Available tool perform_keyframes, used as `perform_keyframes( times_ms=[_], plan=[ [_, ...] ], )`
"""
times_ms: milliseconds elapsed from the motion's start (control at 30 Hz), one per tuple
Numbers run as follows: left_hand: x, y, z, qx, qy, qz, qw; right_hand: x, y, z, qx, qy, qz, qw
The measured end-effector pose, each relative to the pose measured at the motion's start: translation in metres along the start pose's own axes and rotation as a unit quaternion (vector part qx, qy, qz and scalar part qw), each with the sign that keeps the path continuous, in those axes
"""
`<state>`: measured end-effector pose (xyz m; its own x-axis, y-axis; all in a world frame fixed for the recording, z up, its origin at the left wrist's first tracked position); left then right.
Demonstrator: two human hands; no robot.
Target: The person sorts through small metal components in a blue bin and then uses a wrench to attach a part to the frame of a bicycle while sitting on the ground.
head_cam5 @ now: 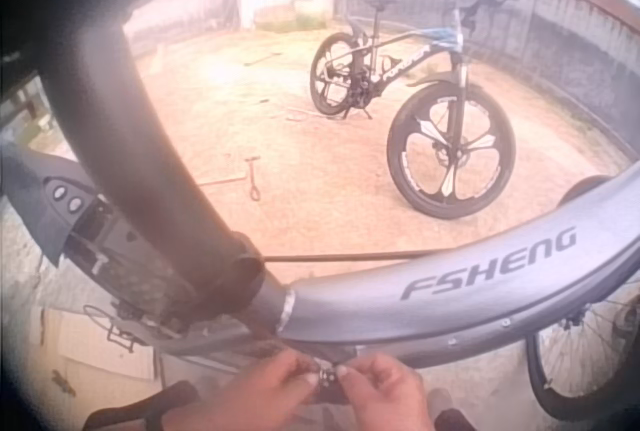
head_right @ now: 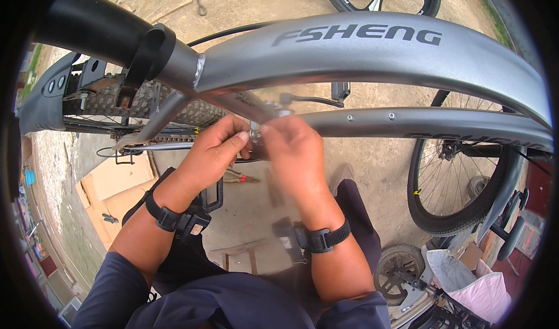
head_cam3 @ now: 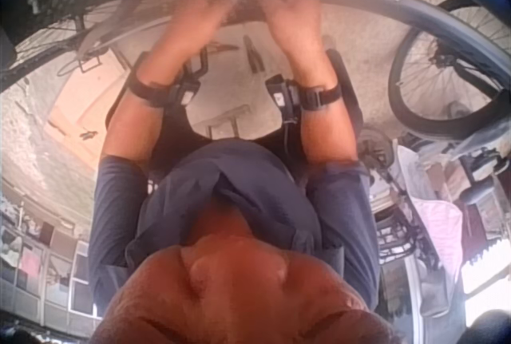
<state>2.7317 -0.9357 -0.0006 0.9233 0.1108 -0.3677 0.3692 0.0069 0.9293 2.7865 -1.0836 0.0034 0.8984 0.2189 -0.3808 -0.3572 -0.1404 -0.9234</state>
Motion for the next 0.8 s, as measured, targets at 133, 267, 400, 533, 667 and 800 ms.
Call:
perform_keyframes(
  times_ms=[133,267,400,533,667,800],
  plan=[
    [0.0,-0.004,0.002,0.003,-0.022,-0.06,0.998,0.0,0.0,-0.001,-0.007,-0.002,0.007,1.0],
    [0.004,-0.007,-0.001,0.042,-0.023,-0.005,0.999,-0.001,-0.001,0.0,-0.01,-0.003,0.008,1.0],
    [0.004,-0.006,0.0,0.027,-0.022,0.004,0.999,0.0,-0.001,-0.001,-0.012,0.0,0.01,1.0],
    [0.004,-0.007,-0.001,0.011,-0.016,0.027,0.999,0.0,-0.001,-0.001,-0.013,0.005,-0.001,1.0],
    [0.004,0.002,-0.002,0.054,-0.001,0.072,0.996,0.0,-0.001,-0.001,-0.009,0.004,0.004,1.0],
    [-0.001,0.019,-0.004,0.182,0.029,0.166,0.969,0.0,-0.001,0.0,0.0,0.001,0.009,1.0]
  ],
)
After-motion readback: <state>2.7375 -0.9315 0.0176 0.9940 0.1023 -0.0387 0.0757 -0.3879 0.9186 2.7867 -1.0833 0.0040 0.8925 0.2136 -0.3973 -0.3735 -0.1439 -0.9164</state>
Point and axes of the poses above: each hand's wrist, its own x-axis towards the middle knuckle, its own z-axis out of the palm, y = z × x, the point moved 8 cm from there along x, towards the middle knuckle, and after that the axes turned 4 degrees about y, right-handed, at the moved point
